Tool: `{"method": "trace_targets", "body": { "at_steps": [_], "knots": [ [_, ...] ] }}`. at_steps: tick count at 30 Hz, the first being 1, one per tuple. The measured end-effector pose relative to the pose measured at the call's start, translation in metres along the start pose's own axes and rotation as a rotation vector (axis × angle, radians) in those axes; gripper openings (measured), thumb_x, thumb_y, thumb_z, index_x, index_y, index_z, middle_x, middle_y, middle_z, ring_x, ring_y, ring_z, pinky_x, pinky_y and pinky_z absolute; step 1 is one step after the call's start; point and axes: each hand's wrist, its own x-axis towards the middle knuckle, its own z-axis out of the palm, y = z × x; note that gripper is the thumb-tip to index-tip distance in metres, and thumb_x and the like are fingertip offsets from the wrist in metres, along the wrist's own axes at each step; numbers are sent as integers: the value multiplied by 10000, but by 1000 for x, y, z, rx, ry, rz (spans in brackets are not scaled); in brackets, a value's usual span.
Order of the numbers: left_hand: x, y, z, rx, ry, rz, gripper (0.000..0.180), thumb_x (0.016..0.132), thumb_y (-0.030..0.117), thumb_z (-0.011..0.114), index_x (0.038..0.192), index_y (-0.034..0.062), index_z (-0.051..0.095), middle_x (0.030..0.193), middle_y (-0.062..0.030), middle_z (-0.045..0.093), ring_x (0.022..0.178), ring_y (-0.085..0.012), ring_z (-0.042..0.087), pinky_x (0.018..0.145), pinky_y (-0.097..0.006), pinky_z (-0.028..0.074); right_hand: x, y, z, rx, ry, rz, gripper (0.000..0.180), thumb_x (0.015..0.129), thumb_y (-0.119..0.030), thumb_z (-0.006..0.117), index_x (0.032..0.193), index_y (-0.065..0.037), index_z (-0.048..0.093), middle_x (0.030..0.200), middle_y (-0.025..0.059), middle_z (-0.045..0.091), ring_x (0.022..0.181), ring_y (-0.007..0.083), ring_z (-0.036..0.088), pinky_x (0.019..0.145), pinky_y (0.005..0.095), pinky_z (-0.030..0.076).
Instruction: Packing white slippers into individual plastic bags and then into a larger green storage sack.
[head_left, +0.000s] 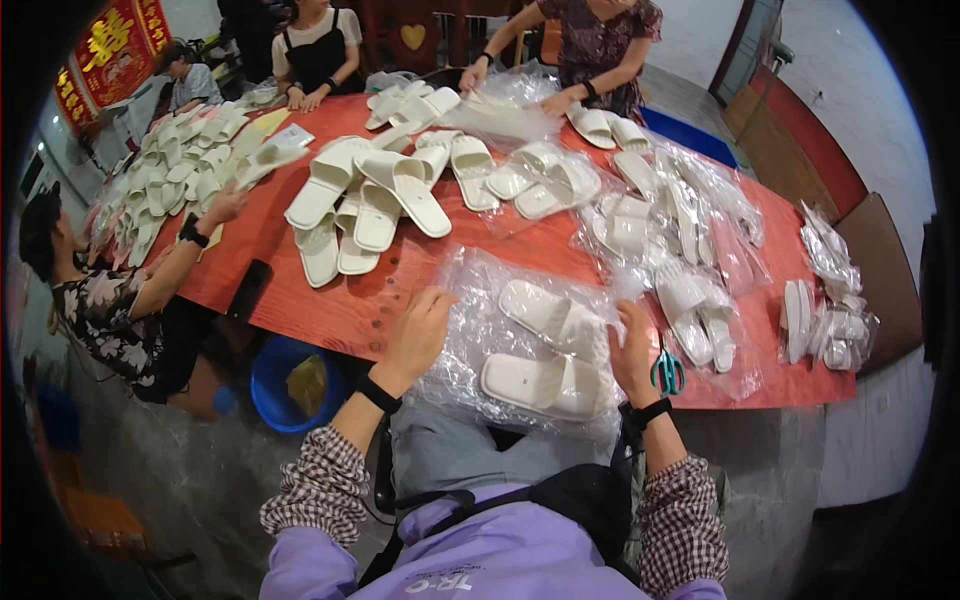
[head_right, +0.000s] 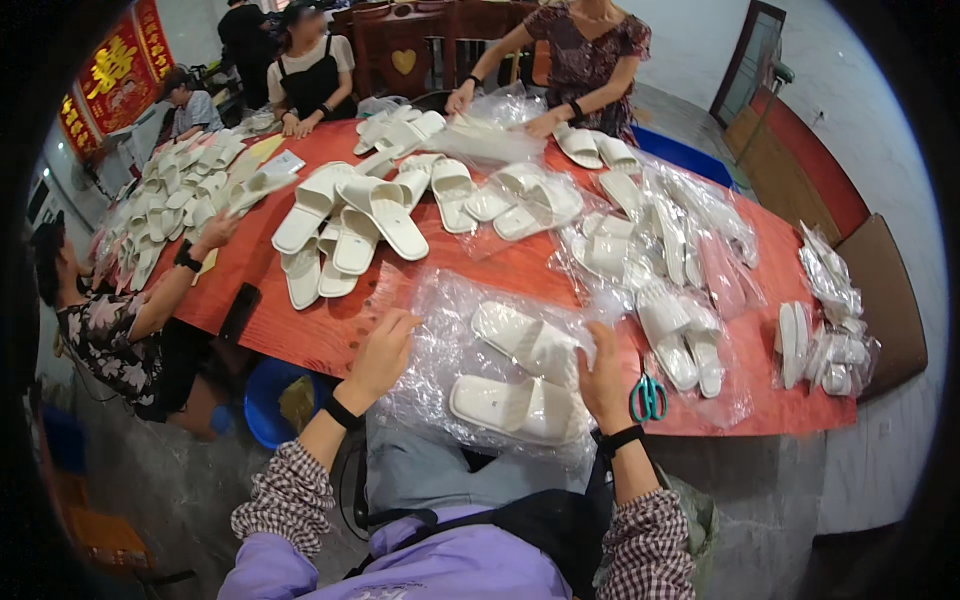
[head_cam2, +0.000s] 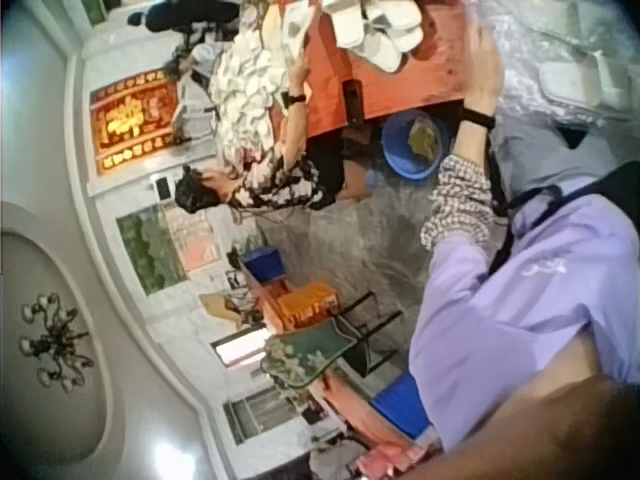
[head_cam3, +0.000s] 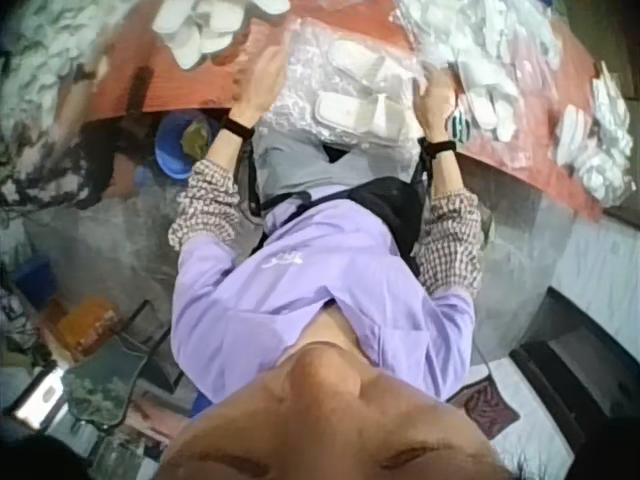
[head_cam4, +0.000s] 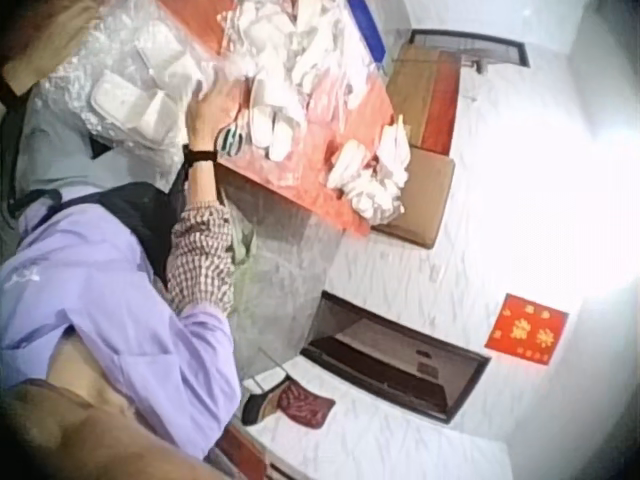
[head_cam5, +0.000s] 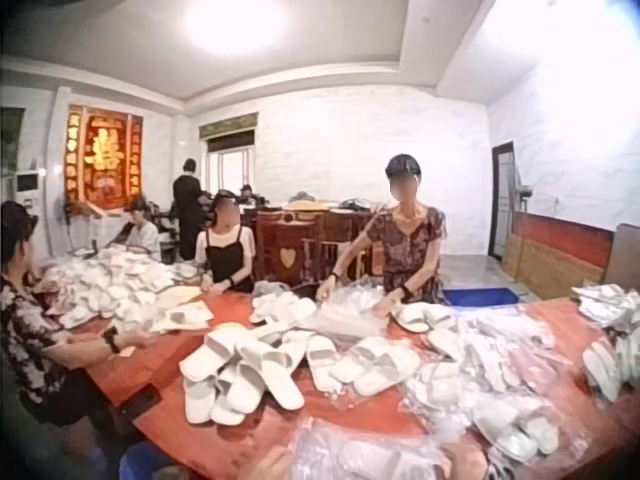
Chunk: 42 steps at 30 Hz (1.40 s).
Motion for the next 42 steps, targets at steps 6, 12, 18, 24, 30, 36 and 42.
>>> {"method": "trace_targets", "body": {
  "at_steps": [6, 12, 18, 24, 30, 36, 42],
  "knots": [
    [-3, -50, 54, -263, -253, -340, 295, 896, 40, 482, 1183, -11, 522, 1176, -192, 574, 977, -348, 617, 826, -400, 512, -20, 21, 32, 123, -362, 66, 652, 965, -283, 468, 1478, 0, 180, 1532, 249, 139, 1416, 402, 176, 1155, 426, 186],
    [28, -27, 16, -1277, -785, -745, 318, 895, 25, 558, 1198, -41, 491, 1120, -167, 602, 901, -238, 665, 787, -335, 576, -26, 32, 36, 120, -363, 116, 660, 970, -360, 444, 1485, -18, 213, 1549, 241, 118, 1431, 392, 144, 1164, 441, 152],
    [32, -25, 39, -996, -938, -687, 412, 875, 45, 645, 1212, -34, 421, 1079, -161, 585, 1049, -239, 611, 794, -349, 563, -25, 34, 48, 179, -316, 89, 612, 975, -357, 439, 1460, -16, 290, 1517, 241, 242, 1397, 401, 233, 1154, 436, 182],
    [34, -16, 47, -1345, -985, -804, 593, 917, 279, 641, 1364, -14, 384, 1320, -176, 476, 1181, -250, 515, 913, -367, 504, -26, 32, 44, 184, -313, 133, 595, 970, -343, 462, 1454, -29, 314, 1527, 237, 213, 1407, 401, 210, 1155, 442, 176],
    [42, -13, 57, -825, -899, -513, 830, 813, 102, 660, 1507, 68, 206, 1467, -179, 329, 1161, -237, 507, 943, -298, 437, -28, 18, 35, 146, -290, 188, 708, 911, -451, 558, 1473, -94, 315, 1557, 249, 32, 1423, 444, 111, 1153, 471, 163],
    [57, -18, 95, -762, -853, -351, 855, 778, 28, 656, 1514, 114, 230, 1499, -133, 308, 1247, -209, 438, 1020, -290, 383, -30, 24, 35, 138, -301, 142, 732, 895, -474, 578, 1487, -144, 303, 1550, 271, 37, 1425, 447, 106, 1153, 469, 158],
    [55, -4, 107, -944, -804, -309, 724, 813, 6, 621, 1475, 82, 338, 1420, -107, 412, 1219, -182, 446, 1025, -292, 384, -30, 23, 33, 142, -350, 159, 722, 912, -476, 546, 1483, -111, 296, 1536, 277, 122, 1426, 433, 120, 1152, 477, 160]
  ]
}}
